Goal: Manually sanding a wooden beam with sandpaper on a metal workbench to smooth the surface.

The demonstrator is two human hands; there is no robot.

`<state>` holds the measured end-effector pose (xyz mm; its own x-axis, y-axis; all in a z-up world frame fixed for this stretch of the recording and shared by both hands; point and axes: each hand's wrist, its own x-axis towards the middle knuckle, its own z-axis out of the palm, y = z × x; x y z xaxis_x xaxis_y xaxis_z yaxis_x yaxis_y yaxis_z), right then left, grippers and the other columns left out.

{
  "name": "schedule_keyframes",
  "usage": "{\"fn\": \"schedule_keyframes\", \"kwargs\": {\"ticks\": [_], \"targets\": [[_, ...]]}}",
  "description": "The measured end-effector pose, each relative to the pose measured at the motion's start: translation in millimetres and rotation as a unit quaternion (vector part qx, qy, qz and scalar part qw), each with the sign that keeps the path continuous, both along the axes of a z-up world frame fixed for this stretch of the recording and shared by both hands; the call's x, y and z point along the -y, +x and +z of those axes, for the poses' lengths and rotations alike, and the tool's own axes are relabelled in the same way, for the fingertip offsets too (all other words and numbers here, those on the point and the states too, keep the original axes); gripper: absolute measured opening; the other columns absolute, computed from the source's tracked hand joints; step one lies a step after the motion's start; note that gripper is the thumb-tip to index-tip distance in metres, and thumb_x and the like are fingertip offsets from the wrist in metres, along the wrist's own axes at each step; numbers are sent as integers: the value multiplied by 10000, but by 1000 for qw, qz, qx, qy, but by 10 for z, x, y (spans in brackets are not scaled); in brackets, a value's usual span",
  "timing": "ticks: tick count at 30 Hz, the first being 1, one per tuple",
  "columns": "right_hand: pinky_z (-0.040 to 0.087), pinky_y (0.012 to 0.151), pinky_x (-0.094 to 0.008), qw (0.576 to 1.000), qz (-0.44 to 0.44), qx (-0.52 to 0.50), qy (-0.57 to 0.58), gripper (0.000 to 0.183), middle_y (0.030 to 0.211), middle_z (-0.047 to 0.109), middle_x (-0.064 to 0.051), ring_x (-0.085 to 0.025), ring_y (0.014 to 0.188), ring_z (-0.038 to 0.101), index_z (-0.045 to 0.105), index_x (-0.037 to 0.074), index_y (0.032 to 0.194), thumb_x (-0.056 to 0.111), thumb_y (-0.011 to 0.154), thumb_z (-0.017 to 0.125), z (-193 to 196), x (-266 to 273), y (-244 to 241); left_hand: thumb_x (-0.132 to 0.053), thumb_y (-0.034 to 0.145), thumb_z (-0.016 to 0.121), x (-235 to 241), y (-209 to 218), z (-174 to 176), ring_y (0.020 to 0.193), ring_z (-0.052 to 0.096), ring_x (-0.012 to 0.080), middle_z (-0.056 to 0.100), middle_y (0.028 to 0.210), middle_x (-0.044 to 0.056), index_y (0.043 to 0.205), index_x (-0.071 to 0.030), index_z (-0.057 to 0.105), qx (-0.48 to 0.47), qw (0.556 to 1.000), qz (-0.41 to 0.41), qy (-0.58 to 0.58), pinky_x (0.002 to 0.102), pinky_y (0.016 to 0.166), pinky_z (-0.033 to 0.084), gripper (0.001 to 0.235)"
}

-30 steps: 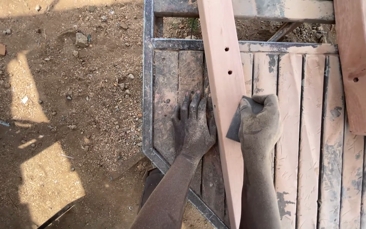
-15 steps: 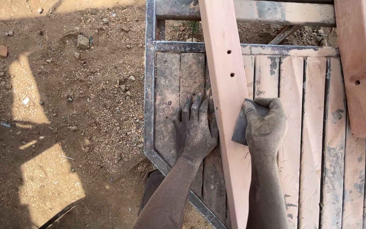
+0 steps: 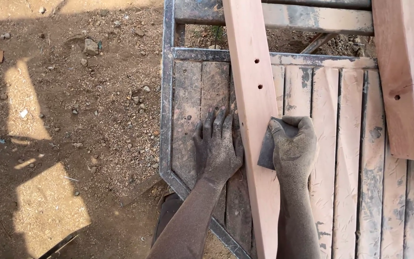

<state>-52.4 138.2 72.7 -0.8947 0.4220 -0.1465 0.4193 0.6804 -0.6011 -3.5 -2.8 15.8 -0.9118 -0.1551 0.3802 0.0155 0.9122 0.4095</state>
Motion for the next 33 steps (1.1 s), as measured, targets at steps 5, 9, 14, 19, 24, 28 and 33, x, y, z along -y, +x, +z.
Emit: {"fn": "schedule_keyframes", "kwargs": {"ticks": [5,9,14,19,24,28,33], "targets": [[532,832,-471,999,-12,-14,31,275,968,722,-147,-406,990,685,717,209,1088,354,876,815,176,80,43,-321,896,622,-4,23,4,1468,418,352,517,1514,127,1352,-119,605,5,1000,-5,4,573,1110,385,500],[524,827,-480,1000,-6,-8,-6,294,977,725,-155,-415,997,685,722,191,1089,358,866,817,42,13,39,-322,914,610,5,2,4,1465,417,353,517,1512,132,1352,-119,606,8,1000,-5,7,571,1118,376,483],[526,834,-477,999,-15,-20,21,282,984,720,-169,-420,998,680,710,187,1106,340,887,802,223,132,47,-330,906,620,-2,10,-29,1465,422,347,517,1512,122,1351,-123,600,7,1000,-4,4,572,1114,380,491],[524,847,-489,1000,-13,-9,-4,297,996,729,-160,-428,1010,683,708,193,1102,369,880,798,199,70,5,-320,907,613,-2,-10,-36,1454,429,356,520,1505,133,1345,-111,603,12,1000,-8,5,577,1111,372,485],[535,849,-478,999,-25,28,3,291,1003,734,-136,-391,1022,688,700,233,1114,386,880,781,267,116,145,-331,892,629,7,33,-71,1473,404,351,499,1530,129,1358,-123,591,17,1000,-10,5,574,1115,368,512],[525,824,-512,1000,-22,2,0,297,981,723,-173,-436,995,682,706,194,1096,361,870,801,198,85,49,-325,894,632,7,14,-26,1459,418,355,502,1523,132,1353,-115,592,20,1000,-11,5,580,1118,362,507],[544,857,-480,998,-40,34,-19,290,998,723,-135,-381,1016,690,692,242,1147,406,913,740,310,189,259,-354,929,605,3,3,-16,1477,394,342,494,1531,117,1367,-134,586,25,1000,-10,-8,577,1123,365,491]]}}
